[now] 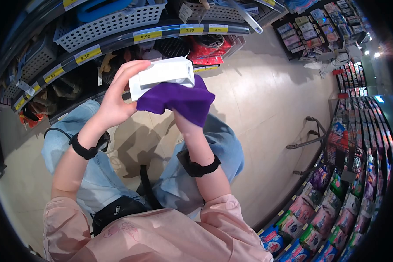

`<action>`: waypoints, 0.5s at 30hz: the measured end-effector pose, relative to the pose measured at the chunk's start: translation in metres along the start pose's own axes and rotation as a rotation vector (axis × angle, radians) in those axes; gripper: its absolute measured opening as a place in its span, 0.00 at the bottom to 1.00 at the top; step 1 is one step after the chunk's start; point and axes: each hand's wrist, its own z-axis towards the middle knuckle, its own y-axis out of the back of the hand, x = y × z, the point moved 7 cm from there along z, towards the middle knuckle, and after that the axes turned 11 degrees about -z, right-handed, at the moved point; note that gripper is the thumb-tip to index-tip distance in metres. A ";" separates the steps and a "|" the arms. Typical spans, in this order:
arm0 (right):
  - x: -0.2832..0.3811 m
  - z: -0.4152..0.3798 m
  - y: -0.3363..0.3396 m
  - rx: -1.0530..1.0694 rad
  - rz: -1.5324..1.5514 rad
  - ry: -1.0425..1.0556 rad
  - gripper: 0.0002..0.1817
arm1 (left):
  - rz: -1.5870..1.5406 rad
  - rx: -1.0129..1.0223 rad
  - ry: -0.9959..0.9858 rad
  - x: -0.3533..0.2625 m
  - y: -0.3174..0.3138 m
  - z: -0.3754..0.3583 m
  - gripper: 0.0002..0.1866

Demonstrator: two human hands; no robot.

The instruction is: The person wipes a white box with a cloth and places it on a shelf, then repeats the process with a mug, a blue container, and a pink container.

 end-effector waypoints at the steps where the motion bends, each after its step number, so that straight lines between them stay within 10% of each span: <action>1: 0.009 0.001 0.002 -0.049 0.081 0.026 0.13 | 0.000 0.000 0.000 -0.001 0.000 0.000 0.38; 15: 0.013 -0.009 -0.011 0.090 0.234 0.061 0.22 | -0.321 -0.060 0.073 0.007 0.013 0.003 0.40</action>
